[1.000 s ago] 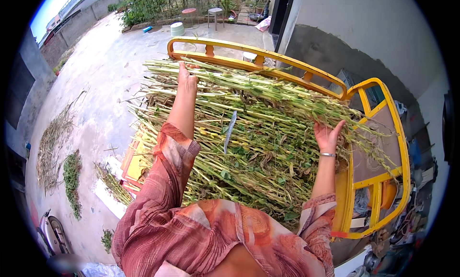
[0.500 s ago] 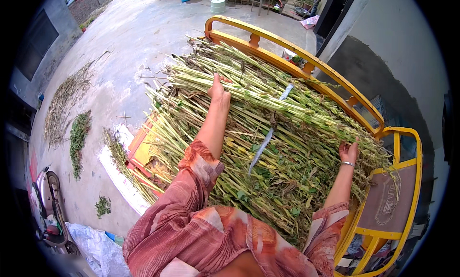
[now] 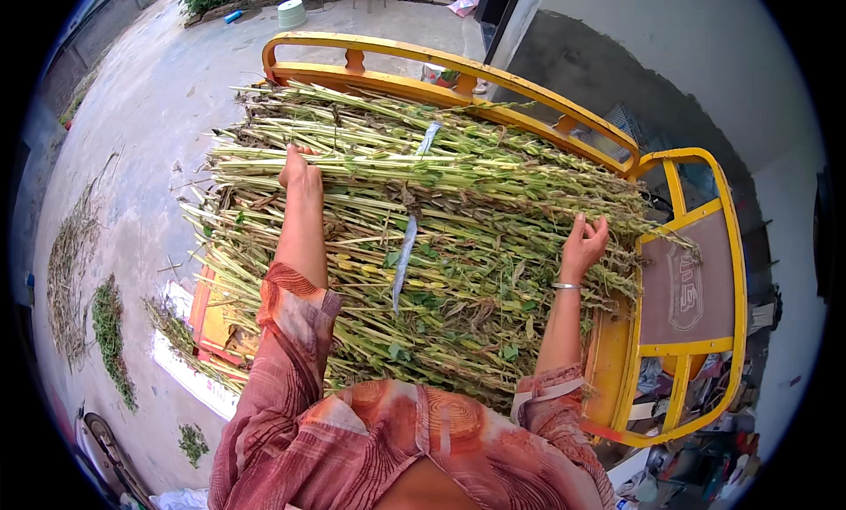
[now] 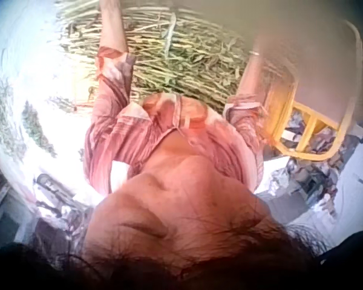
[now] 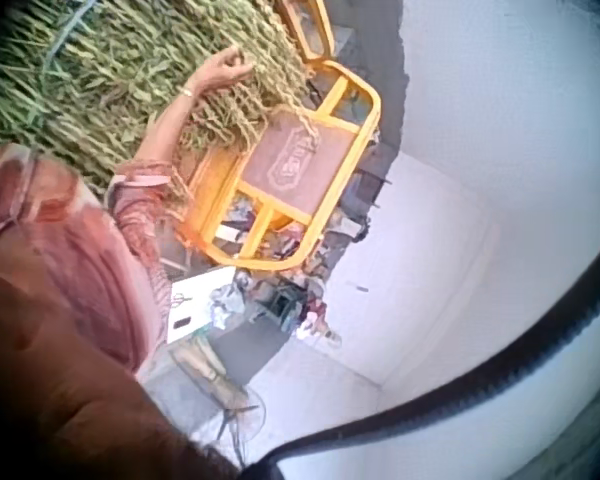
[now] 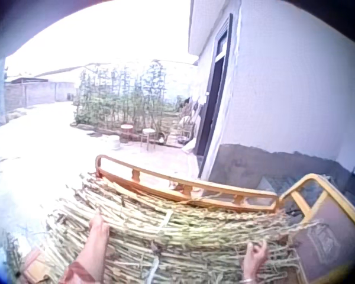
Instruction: The person gathers long green plant stalks from a yellow cart, aligns them into bundles, and secures them with white plastic ties. The person repeats this process, creating multiple tied bundles and placing them back onto the cart.
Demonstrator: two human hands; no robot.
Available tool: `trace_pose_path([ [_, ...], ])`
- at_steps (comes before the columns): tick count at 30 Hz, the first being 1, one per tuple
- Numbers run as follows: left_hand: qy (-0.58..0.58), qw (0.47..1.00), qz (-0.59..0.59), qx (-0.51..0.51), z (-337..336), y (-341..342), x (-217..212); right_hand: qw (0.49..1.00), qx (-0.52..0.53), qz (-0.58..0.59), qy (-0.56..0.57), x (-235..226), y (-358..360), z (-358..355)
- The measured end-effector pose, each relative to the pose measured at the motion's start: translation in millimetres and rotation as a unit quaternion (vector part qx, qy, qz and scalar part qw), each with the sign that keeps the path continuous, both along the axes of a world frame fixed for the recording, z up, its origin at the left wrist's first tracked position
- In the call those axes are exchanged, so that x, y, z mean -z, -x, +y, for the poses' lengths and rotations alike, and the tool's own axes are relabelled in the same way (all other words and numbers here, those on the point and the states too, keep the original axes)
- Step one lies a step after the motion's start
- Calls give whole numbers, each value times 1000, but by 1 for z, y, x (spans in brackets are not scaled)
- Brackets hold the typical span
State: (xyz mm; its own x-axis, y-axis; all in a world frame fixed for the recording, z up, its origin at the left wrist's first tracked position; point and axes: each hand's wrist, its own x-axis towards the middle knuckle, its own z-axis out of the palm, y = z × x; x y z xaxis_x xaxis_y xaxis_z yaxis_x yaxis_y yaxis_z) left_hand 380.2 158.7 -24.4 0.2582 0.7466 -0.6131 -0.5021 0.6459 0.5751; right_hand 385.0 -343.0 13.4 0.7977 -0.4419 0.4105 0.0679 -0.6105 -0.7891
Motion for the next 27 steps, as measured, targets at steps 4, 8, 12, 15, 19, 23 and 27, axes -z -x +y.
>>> trace_pose_path([
  [4,-11,1000,-11,2,11,0,9,910,-141,-146,362,-43,-21,42],
  [8,2,994,-58,90,32,-21,46,907,-196,141,345,46,-85,34],
  [12,-96,989,-31,107,64,-6,45,911,-230,138,312,51,-99,62],
  [15,-105,967,-98,212,43,12,32,903,-234,148,329,51,-95,65],
  [19,-86,976,10,201,17,40,5,875,-207,171,402,29,-83,54],
  [23,-174,965,-104,164,-7,151,-32,860,-179,35,476,6,-58,45],
  [27,-220,975,17,38,7,314,-21,912,-365,37,186,-10,39,80],
])
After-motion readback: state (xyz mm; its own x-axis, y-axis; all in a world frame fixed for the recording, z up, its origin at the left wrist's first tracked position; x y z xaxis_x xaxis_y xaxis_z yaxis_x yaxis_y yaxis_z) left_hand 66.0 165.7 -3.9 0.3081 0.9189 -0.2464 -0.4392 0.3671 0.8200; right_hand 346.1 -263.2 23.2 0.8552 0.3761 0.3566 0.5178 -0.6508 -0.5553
